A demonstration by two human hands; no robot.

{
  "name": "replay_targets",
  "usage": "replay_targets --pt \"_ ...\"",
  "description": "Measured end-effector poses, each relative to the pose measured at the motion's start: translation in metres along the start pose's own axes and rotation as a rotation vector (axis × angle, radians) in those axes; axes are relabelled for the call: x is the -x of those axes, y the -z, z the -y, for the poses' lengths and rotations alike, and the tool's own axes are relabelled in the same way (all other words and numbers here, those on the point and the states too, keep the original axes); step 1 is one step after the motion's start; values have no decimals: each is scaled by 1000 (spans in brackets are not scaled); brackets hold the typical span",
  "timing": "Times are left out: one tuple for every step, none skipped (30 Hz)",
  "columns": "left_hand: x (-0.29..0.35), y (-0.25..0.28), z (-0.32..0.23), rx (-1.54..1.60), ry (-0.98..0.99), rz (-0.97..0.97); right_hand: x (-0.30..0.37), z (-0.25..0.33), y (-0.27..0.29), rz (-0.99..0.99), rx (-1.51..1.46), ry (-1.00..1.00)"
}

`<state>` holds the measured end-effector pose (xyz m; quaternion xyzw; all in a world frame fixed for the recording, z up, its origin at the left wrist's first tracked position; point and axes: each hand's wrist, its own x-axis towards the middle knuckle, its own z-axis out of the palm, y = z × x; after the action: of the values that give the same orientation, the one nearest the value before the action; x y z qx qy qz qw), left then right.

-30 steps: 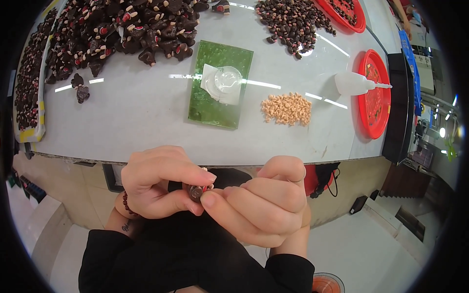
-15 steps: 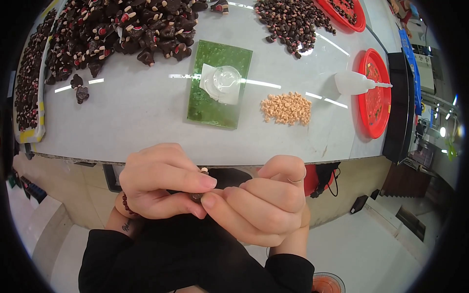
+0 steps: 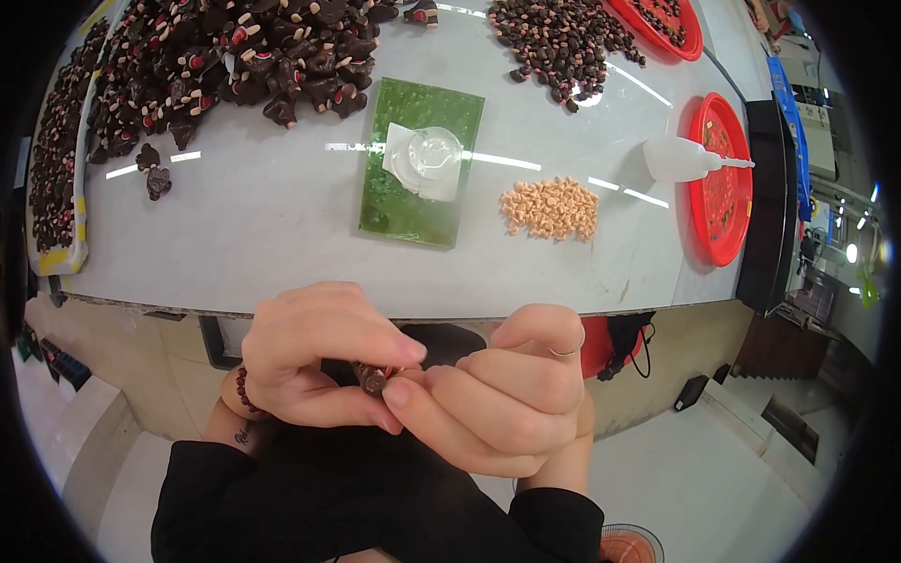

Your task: The person assembles small decorative figurines by applying glue from a glue bottle to the base figurine, then attaching tiny parts and beads to it using a pick tool.

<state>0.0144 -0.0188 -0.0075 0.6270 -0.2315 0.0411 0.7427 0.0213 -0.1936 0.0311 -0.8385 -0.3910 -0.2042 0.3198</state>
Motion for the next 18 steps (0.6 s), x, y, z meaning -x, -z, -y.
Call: replay_targets --pt "2 2 -4 -24 50 -17 -1 0 0 -8 -18 5" --pt "2 1 -6 -48 58 -24 -2 0 2 11 -19 0" --pt "1 3 -5 -98 8 -19 -4 1 2 24 -17 -7" --pt "2 9 -6 -157 -42 -18 -5 1 1 6 -44 2" --pt "3 20 -11 -193 -34 -21 -5 0 1 28 -23 -3" --pt "5 32 -15 -296 -33 -53 -4 -1 1 50 2 -7" --pt "4 42 -16 -385 -37 -77 -2 -3 4 34 -11 -2" --pt "6 60 -12 -470 -92 -190 0 -6 6 43 19 -37" --pt "17 77 -15 -516 31 -432 3 -7 4 56 30 -65" --pt "16 100 -23 -617 -11 -673 3 -7 0 26 23 -65" --pt "20 136 -27 -874 -95 -777 3 -7 -1 16 11 -58" --pt "19 161 -33 -990 -75 -901 6 -11 -2 16 9 -49" --pt "26 193 -45 -1088 -47 -966 8 -12 -2 13 -5 -34" --pt "31 210 -61 -1189 -23 -1033 6 -11 0 1 -19 -29" --pt "29 211 -62 -1188 -28 -1029 6 -13 -1 4 -26 -27" --pt "27 211 -64 -1419 -16 -1075 7 -14 -1 6 -33 -23" --pt "26 211 -65 -1652 -3 -1117 7 -15 -1 2 -31 -22" --pt "22 207 -45 -1543 -114 -1042 10 -17 -3 12 -15 -37"
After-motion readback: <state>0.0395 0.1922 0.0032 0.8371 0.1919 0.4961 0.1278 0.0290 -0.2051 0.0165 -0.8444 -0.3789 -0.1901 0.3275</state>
